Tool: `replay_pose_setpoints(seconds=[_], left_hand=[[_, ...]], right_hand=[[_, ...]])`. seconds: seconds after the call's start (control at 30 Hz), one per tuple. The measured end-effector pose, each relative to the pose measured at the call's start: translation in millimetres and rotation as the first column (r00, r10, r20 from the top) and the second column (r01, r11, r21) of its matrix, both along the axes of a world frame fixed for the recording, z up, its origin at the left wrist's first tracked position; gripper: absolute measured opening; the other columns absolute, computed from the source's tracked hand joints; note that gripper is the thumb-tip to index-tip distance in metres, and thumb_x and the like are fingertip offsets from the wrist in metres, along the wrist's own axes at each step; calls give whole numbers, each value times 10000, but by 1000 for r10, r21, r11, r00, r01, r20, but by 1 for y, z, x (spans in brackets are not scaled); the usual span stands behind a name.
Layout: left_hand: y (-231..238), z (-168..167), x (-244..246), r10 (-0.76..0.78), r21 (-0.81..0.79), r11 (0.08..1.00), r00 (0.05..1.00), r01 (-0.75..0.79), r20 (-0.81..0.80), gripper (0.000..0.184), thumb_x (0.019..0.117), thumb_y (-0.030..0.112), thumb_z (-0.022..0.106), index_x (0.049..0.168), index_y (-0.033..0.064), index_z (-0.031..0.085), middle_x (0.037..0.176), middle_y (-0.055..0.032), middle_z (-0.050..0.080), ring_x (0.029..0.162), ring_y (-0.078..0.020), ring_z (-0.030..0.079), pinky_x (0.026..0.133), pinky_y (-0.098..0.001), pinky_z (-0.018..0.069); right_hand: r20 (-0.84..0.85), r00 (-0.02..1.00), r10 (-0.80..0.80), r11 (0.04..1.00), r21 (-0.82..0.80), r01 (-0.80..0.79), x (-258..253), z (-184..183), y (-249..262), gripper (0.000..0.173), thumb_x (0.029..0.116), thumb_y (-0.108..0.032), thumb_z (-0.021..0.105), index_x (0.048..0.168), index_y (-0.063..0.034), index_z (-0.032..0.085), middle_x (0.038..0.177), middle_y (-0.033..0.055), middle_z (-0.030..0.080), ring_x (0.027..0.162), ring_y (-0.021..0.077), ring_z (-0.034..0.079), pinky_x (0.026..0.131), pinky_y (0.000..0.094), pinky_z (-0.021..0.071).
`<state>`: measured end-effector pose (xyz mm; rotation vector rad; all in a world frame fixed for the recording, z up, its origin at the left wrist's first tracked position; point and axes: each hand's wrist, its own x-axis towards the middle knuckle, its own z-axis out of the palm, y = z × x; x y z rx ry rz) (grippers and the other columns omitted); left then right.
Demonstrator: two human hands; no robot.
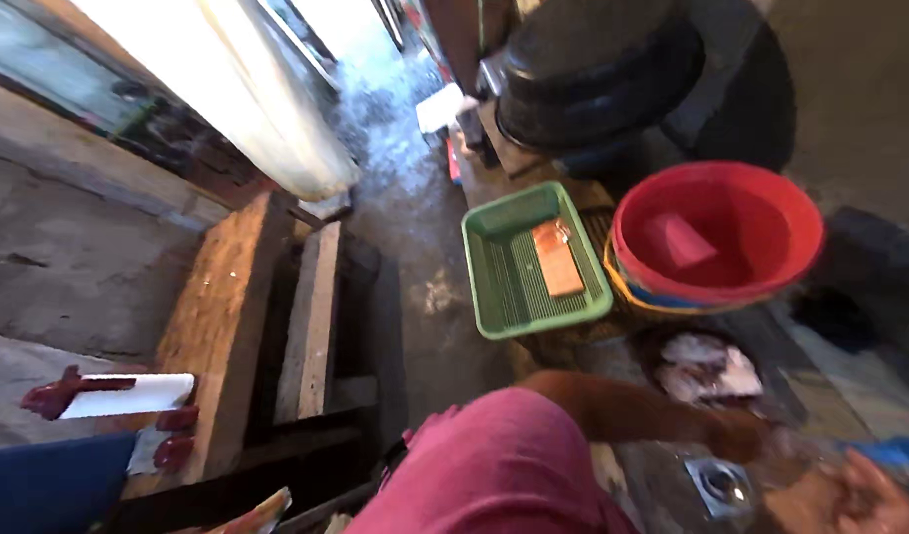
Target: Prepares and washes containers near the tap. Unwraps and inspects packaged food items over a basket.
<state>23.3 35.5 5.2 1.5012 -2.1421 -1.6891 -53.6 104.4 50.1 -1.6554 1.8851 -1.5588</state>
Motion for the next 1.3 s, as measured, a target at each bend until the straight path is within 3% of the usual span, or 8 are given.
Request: replay_pose_setpoints(seconds=[0.1,0.2,0.37,0.47,0.63,0.8,1.1,1.3], left_hand=[[9,16,27,-484,-74,858,848,509,216,621,890,251,799,1413,12,565,1542,-256,433,1379,-452,453,1057,-602,456],[19,26,48,-503,-116,846,851,520,148,422,947,247,738,1275,-6,660,1356,-252,596,1271,-423,561,1038,-572,468],[13,45,121,-48,-462,886,983,-39,-175,189,950,71,665,1078,-36,753,1131,-219,722,1137,-330,673,1043,-428,499],[-7,52,186,371,-308,851,902,-425,-220,206,996,38,603,1129,-83,704,1169,-240,683,1106,-302,670,990,-414,533],[-62,-14,308,880,-91,469,473,-879,-37,339,1066,179,523,1286,-52,636,1229,-255,674,1114,-354,676,986,-528,534],[-120,-58,349,992,93,82,90,-992,84,442,1004,290,643,1293,-41,595,1170,-251,649,1020,-355,657,862,-516,560],[-149,-62,355,945,-46,193,173,-980,278,621,852,360,821,1274,-48,619,1277,-284,613,1196,-406,599,969,-581,508],[-117,-47,369,958,78,220,200,-972,-205,535,1012,193,635,1428,-45,399,1243,-250,591,1050,-312,646,871,-474,579]], right_hand=[[-30,999,17,1000,-12,-17,-15,-9,-1,284,973,-35,565,1136,186,635,1328,413,477,1116,241,624,908,215,538],[-3,1000,8,999,39,-8,-21,-4,3,275,977,-1,561,1182,170,626,1376,364,477,1146,203,603,912,196,527],[-10,1000,-5,996,94,6,-26,1,8,321,996,9,533,1263,186,563,1403,365,484,1234,272,581,981,252,520],[25,996,-88,989,122,85,-13,6,8,381,987,21,544,1316,210,500,1356,374,516,1258,297,567,1027,280,495],[44,998,35,955,292,-46,37,17,8,447,954,-54,592,1336,167,517,1444,433,380,1175,296,587,924,258,535],[26,998,66,939,337,-71,41,19,1,486,906,-95,599,1290,196,535,1428,468,351,950,257,658,769,281,575],[128,991,-29,911,411,-26,30,36,14,396,947,-97,562,1291,98,587,1483,325,383,939,170,694,784,278,609],[217,933,-288,917,343,203,40,25,27,357,985,12,495,1308,165,489,1121,193,624,813,119,697,731,277,620]])
